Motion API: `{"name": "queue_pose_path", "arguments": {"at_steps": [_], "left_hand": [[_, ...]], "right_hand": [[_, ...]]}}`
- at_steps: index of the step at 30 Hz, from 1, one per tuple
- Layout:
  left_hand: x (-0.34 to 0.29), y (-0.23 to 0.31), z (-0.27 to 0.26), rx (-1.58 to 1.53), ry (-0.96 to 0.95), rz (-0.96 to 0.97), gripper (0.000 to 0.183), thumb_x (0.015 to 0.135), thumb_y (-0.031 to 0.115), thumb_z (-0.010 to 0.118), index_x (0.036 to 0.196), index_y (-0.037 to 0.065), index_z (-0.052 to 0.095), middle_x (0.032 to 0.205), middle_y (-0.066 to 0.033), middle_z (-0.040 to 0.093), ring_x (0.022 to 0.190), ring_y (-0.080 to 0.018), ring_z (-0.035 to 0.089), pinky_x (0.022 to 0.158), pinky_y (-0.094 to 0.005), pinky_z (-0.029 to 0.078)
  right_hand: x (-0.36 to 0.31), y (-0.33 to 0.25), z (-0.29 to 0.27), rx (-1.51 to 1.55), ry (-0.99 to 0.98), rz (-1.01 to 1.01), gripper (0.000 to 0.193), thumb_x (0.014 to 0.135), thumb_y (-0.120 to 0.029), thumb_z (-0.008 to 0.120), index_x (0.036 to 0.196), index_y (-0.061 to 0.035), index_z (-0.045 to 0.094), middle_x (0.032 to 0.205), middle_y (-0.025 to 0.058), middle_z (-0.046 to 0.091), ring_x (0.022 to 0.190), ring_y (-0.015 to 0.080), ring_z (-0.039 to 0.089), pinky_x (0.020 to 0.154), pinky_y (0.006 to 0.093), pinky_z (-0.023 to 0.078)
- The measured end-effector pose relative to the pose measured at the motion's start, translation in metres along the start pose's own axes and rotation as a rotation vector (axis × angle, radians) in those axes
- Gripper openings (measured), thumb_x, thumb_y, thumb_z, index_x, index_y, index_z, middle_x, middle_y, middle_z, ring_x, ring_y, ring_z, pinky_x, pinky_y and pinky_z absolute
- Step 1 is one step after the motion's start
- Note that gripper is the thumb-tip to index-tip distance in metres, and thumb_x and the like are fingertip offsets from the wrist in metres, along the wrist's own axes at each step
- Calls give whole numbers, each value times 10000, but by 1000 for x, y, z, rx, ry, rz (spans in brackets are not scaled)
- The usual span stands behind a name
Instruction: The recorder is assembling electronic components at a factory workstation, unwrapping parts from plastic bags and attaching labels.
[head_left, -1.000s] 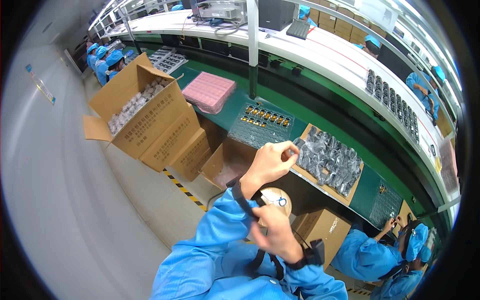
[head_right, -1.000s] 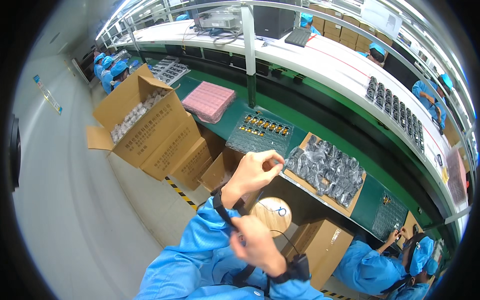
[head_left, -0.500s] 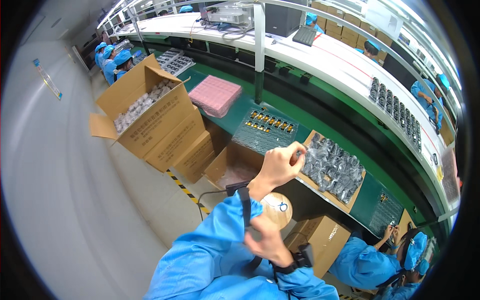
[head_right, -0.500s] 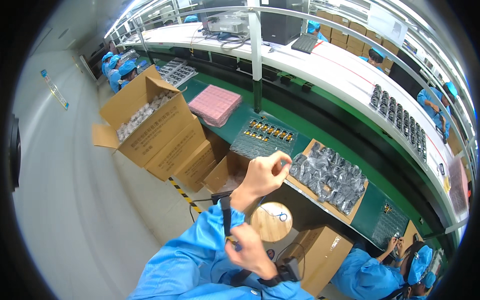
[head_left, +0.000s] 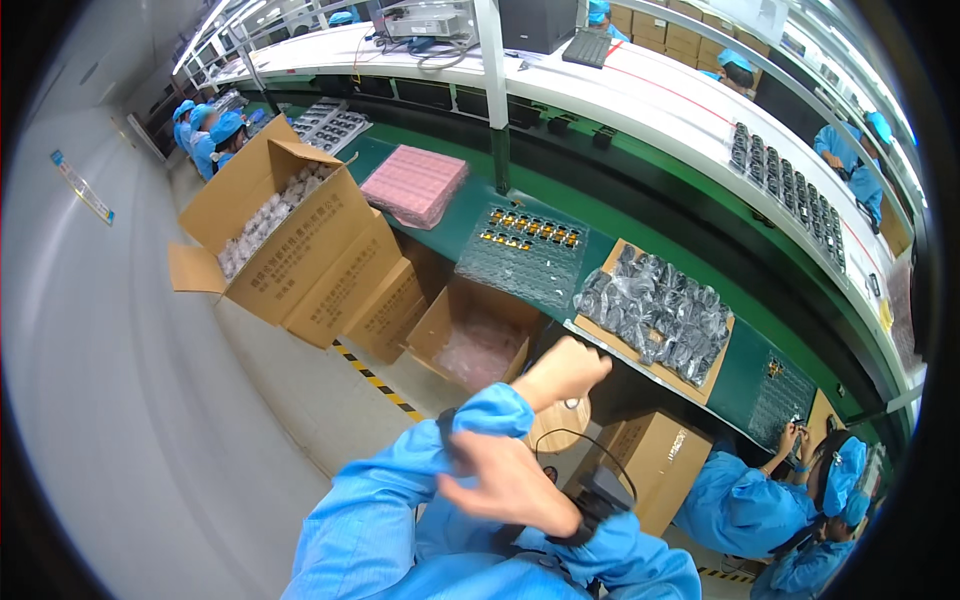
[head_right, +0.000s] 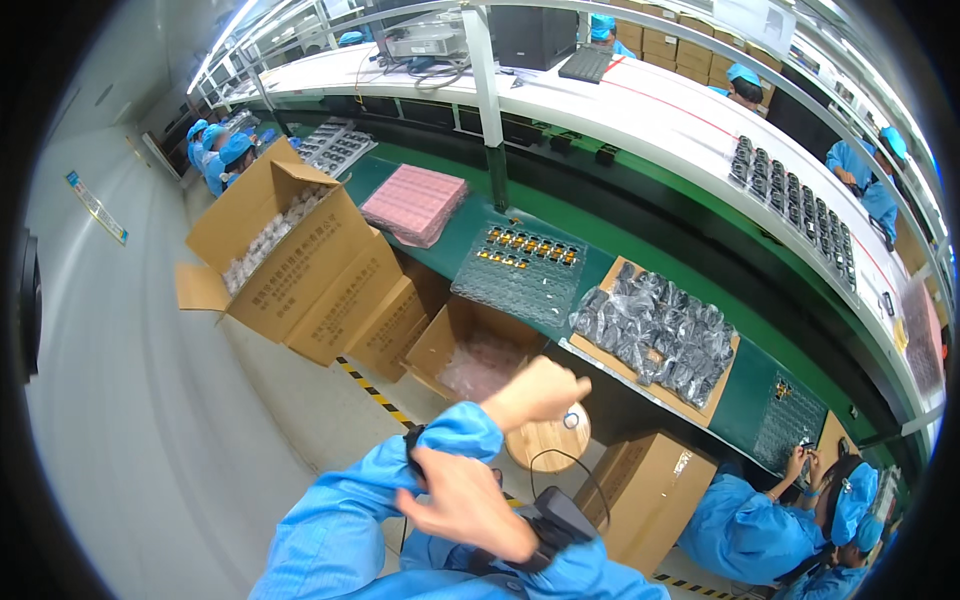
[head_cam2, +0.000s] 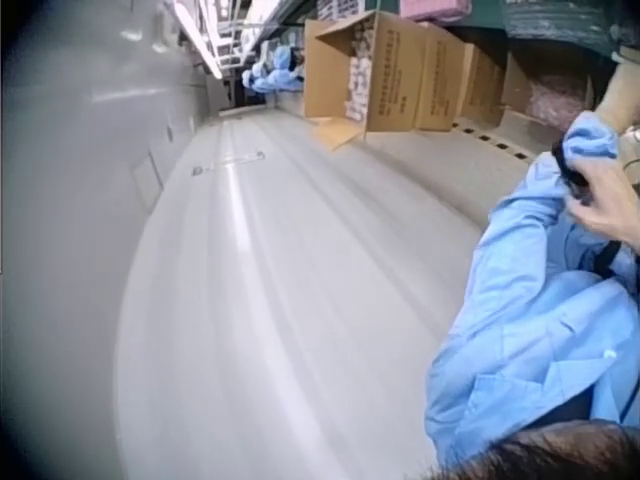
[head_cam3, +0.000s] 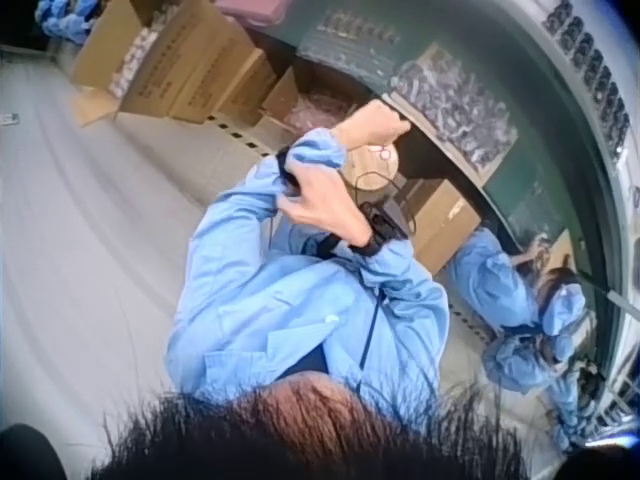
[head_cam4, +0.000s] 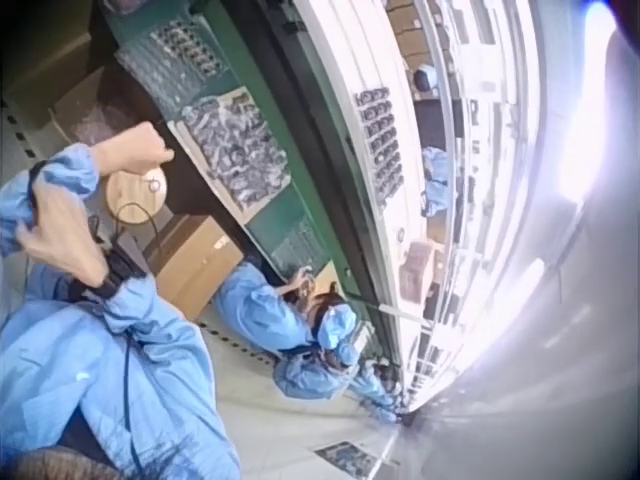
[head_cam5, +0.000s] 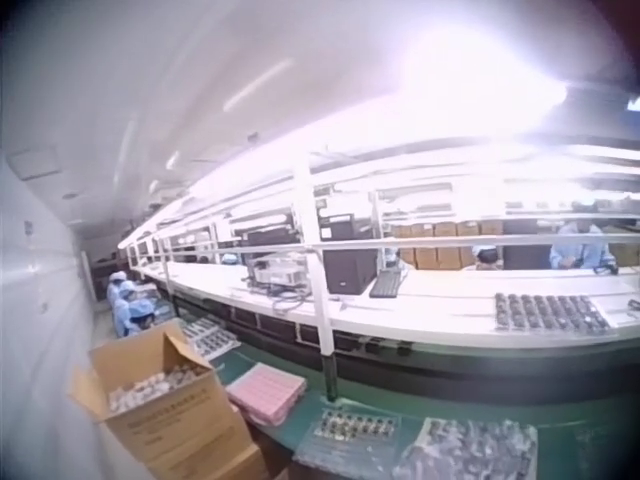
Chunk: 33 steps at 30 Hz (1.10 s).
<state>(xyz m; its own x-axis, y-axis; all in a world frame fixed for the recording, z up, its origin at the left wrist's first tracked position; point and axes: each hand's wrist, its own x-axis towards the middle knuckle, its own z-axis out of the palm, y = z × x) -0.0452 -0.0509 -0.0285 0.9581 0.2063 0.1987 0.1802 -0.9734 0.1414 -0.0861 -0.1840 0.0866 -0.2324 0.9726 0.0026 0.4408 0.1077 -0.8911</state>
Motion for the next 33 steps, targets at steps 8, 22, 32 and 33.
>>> {"name": "queue_pose_path", "arguments": {"at_steps": [8,22,32,33], "left_hand": [[26,-31,-74,-2510,672,-370,76,927,93,569,1001,92,584,592,40,418,481,-73,358,456,-223,283],[15,84,-58,-1248,215,-280,99,812,91,588,844,61,676,610,-90,628,576,-236,641,549,-374,485],[-14,140,-58,-928,-43,237,79,774,107,608,831,57,631,705,-117,669,654,-329,656,546,-436,492],[-17,141,-57,-950,19,261,81,760,100,609,825,60,634,675,-109,651,635,-317,648,533,-421,482]], "right_hand": [[-32,171,69,1038,196,158,170,827,14,607,988,-15,654,958,49,665,852,156,643,758,296,527],[16,138,-10,1604,-510,178,763,1025,-591,305,1342,75,498,1242,179,625,1158,236,600,1024,378,467],[54,98,-37,937,-835,-355,660,664,-154,916,1229,45,639,1197,135,671,1133,203,615,1008,320,460],[50,100,-40,963,-816,-389,660,646,-153,926,1214,40,651,1183,147,677,1129,209,619,1009,323,460]]}}
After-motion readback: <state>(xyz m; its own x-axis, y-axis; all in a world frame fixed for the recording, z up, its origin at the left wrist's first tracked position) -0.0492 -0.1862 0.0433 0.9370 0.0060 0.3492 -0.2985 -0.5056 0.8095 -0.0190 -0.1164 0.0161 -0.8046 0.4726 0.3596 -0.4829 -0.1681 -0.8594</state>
